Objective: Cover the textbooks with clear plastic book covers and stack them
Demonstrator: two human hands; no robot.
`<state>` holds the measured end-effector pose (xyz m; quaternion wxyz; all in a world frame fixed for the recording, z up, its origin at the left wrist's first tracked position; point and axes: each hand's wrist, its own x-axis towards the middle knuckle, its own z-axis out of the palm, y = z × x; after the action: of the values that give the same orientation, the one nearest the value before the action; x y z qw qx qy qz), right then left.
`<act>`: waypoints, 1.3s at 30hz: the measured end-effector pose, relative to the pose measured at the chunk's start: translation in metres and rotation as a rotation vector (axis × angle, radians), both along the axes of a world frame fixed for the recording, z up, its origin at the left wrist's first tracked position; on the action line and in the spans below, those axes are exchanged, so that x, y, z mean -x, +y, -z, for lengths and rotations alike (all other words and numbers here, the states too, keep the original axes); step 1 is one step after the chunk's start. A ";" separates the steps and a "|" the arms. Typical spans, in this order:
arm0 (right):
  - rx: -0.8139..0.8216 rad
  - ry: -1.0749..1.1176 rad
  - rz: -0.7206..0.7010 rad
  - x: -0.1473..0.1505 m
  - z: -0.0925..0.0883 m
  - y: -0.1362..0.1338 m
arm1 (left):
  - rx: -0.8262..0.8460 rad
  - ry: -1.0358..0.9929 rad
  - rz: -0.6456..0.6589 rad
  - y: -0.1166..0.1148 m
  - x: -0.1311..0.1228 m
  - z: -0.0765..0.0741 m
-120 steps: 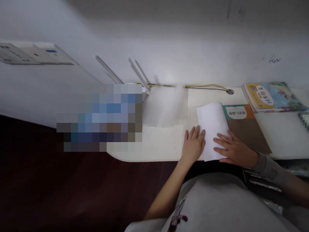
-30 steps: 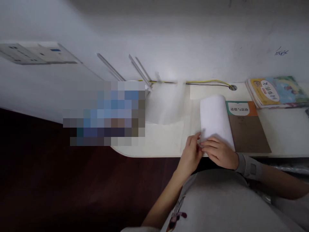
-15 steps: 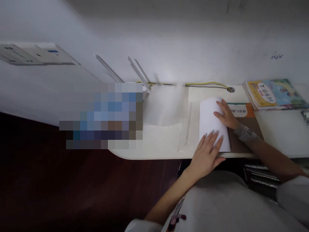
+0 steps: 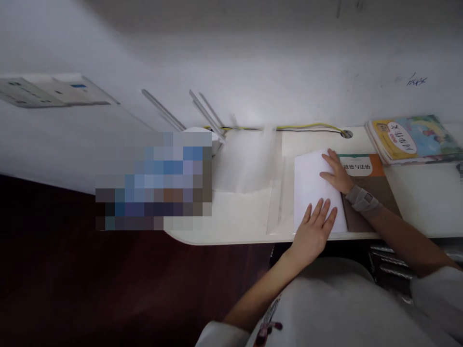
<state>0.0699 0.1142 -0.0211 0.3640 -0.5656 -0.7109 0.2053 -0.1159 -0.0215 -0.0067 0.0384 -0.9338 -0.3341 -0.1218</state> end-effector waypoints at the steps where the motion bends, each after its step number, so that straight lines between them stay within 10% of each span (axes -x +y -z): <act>1: -0.003 -0.017 -0.007 0.001 0.000 0.000 | -0.002 0.001 -0.003 0.000 0.001 0.000; 20: 0.015 -0.149 -0.112 0.010 -0.004 -0.003 | 0.219 -0.068 -0.189 0.024 -0.017 -0.029; 29: 0.028 0.179 0.070 -0.008 -0.002 0.008 | 0.205 0.061 -0.292 0.035 -0.052 -0.029; 39: 0.009 -0.046 -0.031 -0.001 -0.001 -0.001 | 0.233 0.105 -0.304 0.038 -0.041 -0.025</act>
<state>0.0708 0.1129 -0.0201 0.3419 -0.5606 -0.7269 0.2012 -0.0745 0.0164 0.0179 -0.0347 -0.8758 -0.4806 -0.0264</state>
